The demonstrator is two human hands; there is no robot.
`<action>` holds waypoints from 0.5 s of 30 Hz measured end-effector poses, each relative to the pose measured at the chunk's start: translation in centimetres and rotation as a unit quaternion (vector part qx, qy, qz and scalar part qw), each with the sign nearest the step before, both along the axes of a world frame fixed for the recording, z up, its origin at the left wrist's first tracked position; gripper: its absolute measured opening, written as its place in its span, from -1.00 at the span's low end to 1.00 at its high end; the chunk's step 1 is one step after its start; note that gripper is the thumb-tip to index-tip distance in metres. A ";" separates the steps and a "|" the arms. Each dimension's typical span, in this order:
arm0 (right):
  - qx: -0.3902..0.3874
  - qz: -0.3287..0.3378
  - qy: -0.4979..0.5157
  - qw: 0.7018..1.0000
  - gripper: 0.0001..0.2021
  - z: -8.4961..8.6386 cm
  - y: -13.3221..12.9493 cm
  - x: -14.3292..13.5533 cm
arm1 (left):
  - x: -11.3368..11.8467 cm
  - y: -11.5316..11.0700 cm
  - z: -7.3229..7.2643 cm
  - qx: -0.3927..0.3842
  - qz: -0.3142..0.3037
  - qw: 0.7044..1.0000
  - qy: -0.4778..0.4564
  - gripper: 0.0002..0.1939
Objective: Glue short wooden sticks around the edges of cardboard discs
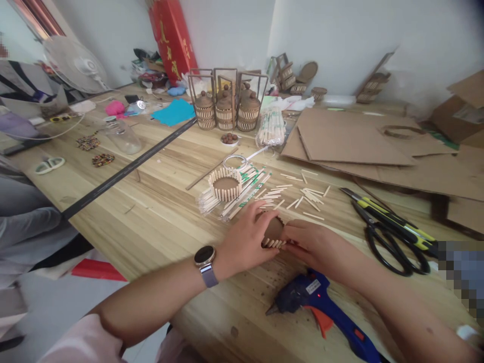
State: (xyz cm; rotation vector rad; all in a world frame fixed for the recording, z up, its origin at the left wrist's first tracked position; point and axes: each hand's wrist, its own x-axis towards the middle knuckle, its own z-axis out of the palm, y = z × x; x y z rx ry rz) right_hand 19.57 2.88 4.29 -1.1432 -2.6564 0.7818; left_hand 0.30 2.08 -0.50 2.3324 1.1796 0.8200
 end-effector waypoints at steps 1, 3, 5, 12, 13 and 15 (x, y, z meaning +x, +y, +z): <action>0.002 0.004 0.004 1.000 -0.81 0.0 0.0 0.1 | 0.0 0.0 0.0 0.000 -0.001 1.000 -0.001 -0.26; 0.009 0.014 0.006 1.000 -0.80 0.0 0.1 0.2 | 0.0 0.0 0.0 0.000 -0.002 1.000 -0.004 -0.26; 0.016 0.019 0.003 1.000 -0.79 0.0 0.1 0.2 | 0.0 0.0 0.0 0.000 0.000 1.000 -0.003 -0.27; 0.027 0.031 -0.006 0.999 -0.78 -0.1 0.3 0.2 | 0.0 0.0 0.1 0.001 -0.002 1.000 0.005 -0.27; 0.031 0.030 -0.010 0.999 -0.78 -0.1 0.3 0.2 | 0.0 0.0 0.1 -0.001 -0.001 1.000 0.007 -0.27; 0.040 0.027 -0.017 0.999 -0.79 -0.2 0.3 0.1 | 0.0 0.0 0.1 -0.002 -0.003 1.000 0.010 -0.27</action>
